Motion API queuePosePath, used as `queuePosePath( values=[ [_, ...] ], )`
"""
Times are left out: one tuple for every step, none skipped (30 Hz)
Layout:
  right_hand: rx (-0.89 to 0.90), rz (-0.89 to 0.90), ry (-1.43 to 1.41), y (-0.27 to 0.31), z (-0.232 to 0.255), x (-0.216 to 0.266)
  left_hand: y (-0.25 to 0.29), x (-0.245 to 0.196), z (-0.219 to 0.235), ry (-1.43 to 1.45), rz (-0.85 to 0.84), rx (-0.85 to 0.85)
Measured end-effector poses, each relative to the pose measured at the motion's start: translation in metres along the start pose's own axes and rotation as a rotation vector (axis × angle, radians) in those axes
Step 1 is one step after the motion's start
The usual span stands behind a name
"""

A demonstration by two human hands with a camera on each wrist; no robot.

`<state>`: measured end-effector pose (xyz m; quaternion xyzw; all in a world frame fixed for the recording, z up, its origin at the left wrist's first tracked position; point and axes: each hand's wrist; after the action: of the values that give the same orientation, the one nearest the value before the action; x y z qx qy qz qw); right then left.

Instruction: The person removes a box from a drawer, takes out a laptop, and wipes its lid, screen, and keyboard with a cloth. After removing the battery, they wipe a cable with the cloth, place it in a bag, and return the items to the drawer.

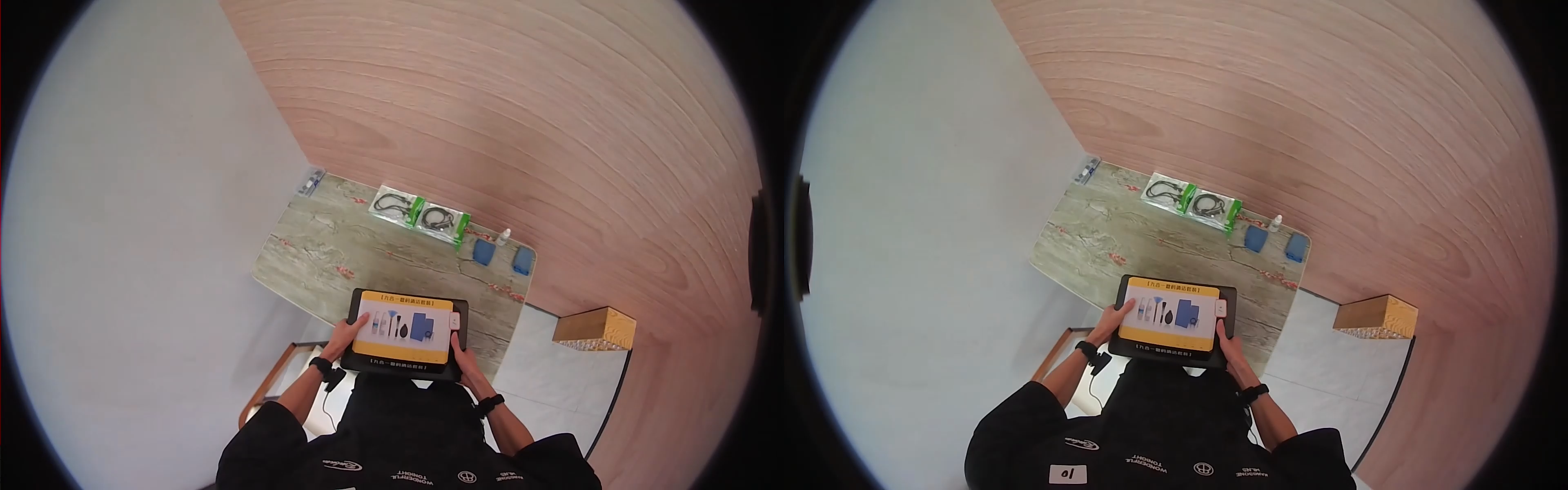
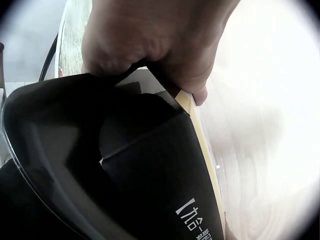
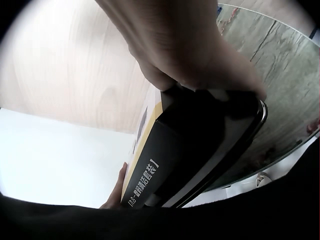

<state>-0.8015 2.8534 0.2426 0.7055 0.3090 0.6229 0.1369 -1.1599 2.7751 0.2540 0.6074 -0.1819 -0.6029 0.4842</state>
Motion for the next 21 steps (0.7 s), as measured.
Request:
queuePosePath(
  values=[
    [-0.034,0.022,-0.011,-0.011,-0.016,-0.005,-0.019,-0.007,0.007,-0.036,-0.008,-0.012],
    [-0.072,0.041,-0.018,-0.020,-0.027,-0.009,-0.033,-0.016,0.011,-0.069,-0.012,-0.019],
    [-0.101,0.053,-0.007,-0.025,-0.038,-0.016,-0.047,-0.023,0.018,-0.068,-0.046,0.047],
    [-0.127,0.057,-0.001,-0.030,-0.050,-0.026,-0.065,-0.029,0.030,-0.130,-0.056,0.085],
    [-0.151,0.065,0.001,-0.037,-0.060,-0.031,-0.087,-0.030,0.033,-0.156,-0.080,0.075],
    [-0.171,0.022,0.010,-0.044,-0.068,-0.034,-0.108,-0.034,0.037,-0.185,-0.107,0.064],
    [-0.193,-0.021,0.013,-0.048,-0.075,-0.039,-0.124,-0.036,0.043,-0.205,-0.104,0.080],
    [-0.221,-0.059,0.011,-0.051,-0.082,-0.046,-0.137,-0.042,0.047,-0.229,-0.107,0.100],
    [-0.246,-0.007,0.027,-0.058,-0.086,-0.057,-0.149,-0.048,0.045,-0.255,-0.122,0.111],
    [-0.274,-0.004,0.026,-0.061,-0.088,-0.067,-0.149,-0.057,0.043,-0.247,-0.125,0.140],
    [-0.300,-0.004,0.029,-0.065,-0.089,-0.074,-0.139,-0.069,0.044,-0.236,-0.124,0.167],
    [-0.325,-0.006,0.037,-0.069,-0.095,-0.074,-0.135,-0.078,0.049,-0.220,-0.118,0.196],
    [-0.344,-0.012,0.046,-0.070,-0.101,-0.071,-0.145,-0.075,0.051,-0.222,-0.116,0.196],
    [-0.360,0.010,0.049,-0.071,-0.104,-0.072,-0.157,-0.068,0.051,-0.220,-0.114,0.193],
    [-0.373,0.032,0.052,-0.073,-0.108,-0.072,-0.169,-0.062,0.054,-0.217,-0.113,0.186],
    [-0.378,0.066,0.054,-0.081,-0.109,-0.073,-0.176,-0.061,0.055,-0.223,-0.124,0.189],
    [-0.359,0.058,0.068,-0.082,-0.109,-0.071,-0.178,-0.060,0.055,-0.232,-0.128,0.195],
    [-0.339,0.047,0.083,-0.081,-0.112,-0.069,-0.182,-0.058,0.059,-0.240,-0.129,0.201],
    [-0.364,0.057,0.104,-0.081,-0.115,-0.072,-0.188,-0.058,0.061,-0.233,-0.157,0.206],
    [-0.379,0.072,0.123,-0.086,-0.113,-0.076,-0.194,-0.057,0.058,-0.223,-0.189,0.200],
    [-0.386,0.072,0.113,-0.087,-0.110,-0.081,-0.198,-0.052,0.058,-0.214,-0.216,0.193]
  ],
)
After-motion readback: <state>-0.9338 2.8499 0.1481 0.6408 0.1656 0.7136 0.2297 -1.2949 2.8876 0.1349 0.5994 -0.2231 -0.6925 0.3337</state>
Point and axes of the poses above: each hand's wrist, its own y-axis away from the middle knuckle, its own z-axis out of the back of the hand, x = y × z, and after that the axes turned 15 degrees about z, right-handed
